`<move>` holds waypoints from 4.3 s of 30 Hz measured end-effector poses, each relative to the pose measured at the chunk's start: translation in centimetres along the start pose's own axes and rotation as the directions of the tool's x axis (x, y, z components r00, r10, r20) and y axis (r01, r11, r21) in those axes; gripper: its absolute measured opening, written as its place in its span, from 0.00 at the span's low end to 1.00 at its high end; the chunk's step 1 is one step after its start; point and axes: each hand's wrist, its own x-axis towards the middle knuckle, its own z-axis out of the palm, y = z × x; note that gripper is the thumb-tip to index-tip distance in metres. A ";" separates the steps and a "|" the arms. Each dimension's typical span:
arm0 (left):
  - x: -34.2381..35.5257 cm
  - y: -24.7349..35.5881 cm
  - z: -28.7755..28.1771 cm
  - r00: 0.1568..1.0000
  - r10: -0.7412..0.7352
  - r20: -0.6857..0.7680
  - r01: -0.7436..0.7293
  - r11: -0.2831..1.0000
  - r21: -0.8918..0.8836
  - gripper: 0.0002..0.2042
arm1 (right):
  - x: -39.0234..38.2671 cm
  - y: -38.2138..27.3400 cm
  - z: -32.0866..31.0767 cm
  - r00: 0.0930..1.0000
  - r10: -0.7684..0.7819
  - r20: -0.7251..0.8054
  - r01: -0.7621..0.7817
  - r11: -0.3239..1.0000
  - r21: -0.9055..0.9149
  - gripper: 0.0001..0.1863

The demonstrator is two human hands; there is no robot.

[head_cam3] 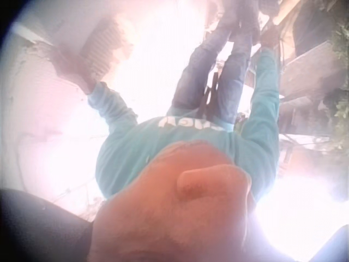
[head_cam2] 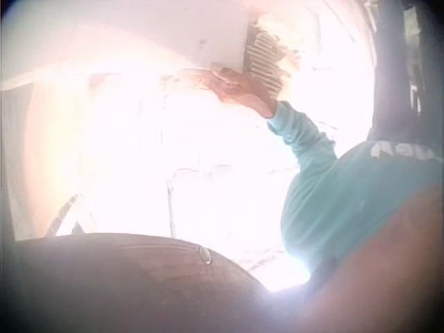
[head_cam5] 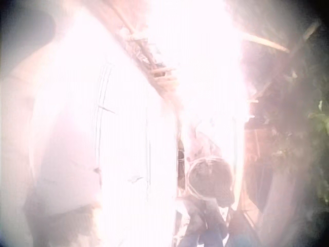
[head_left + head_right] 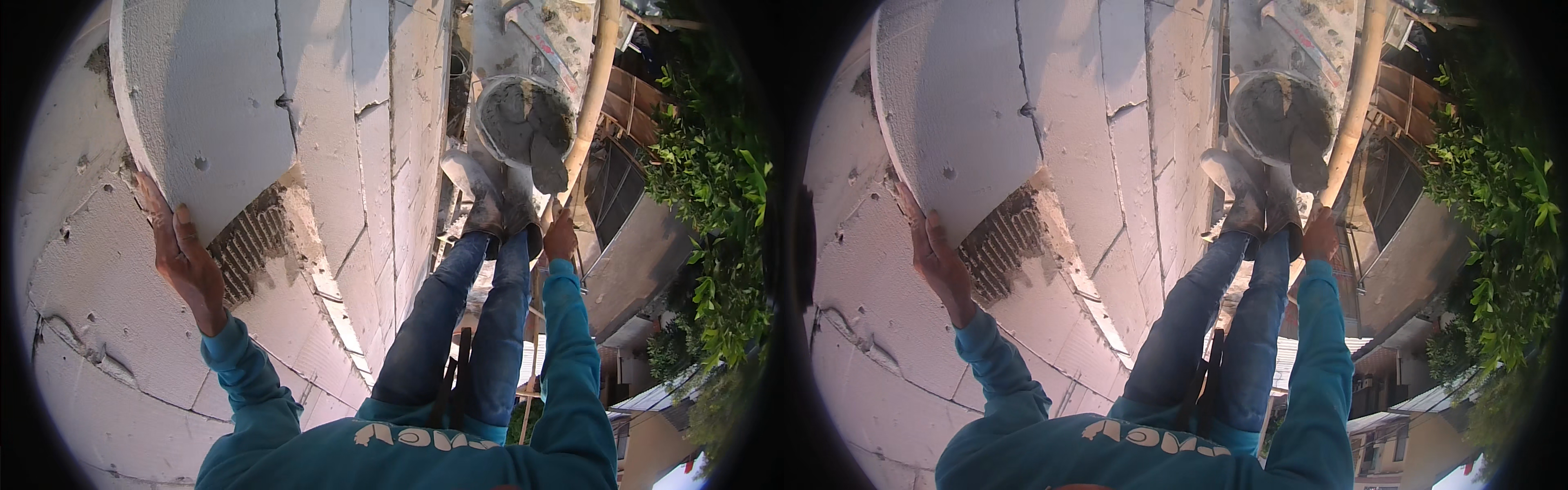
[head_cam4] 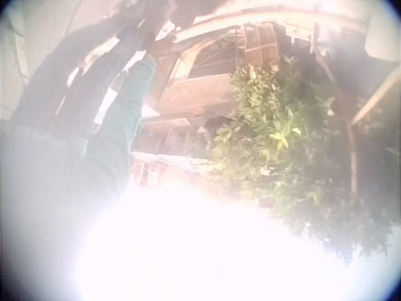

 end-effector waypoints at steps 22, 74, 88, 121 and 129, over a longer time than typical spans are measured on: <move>0.8 0.4 -0.6 0.980 0.199 0.003 -0.199 0.980 -0.002 0.27 | 1.8 -29.4 -24.1 0.805 -0.318 -0.500 0.589 0.524 0.615 0.25; 0.9 -0.5 0.1 0.957 0.264 -0.123 -0.279 0.951 -0.132 0.25 | -18.5 -32.9 -14.4 0.848 -0.461 0.261 -0.234 0.115 0.965 0.11; -2.2 -1.8 -1.6 0.967 0.198 -0.161 -0.239 0.921 -0.308 0.21 | -24.1 -32.5 -15.8 0.704 -0.484 0.520 -0.443 0.273 0.854 0.11; -53.3 16.5 10.2 0.517 -0.347 0.783 0.806 0.506 -0.308 0.17 | -29.1 -25.9 -38.8 0.646 -0.592 0.482 0.292 0.775 0.560 0.12; -42.5 10.9 5.8 0.454 -0.430 0.780 0.861 0.437 -0.260 0.16 | -27.1 -25.7 -38.5 0.709 -0.505 0.492 0.392 0.862 0.321 0.14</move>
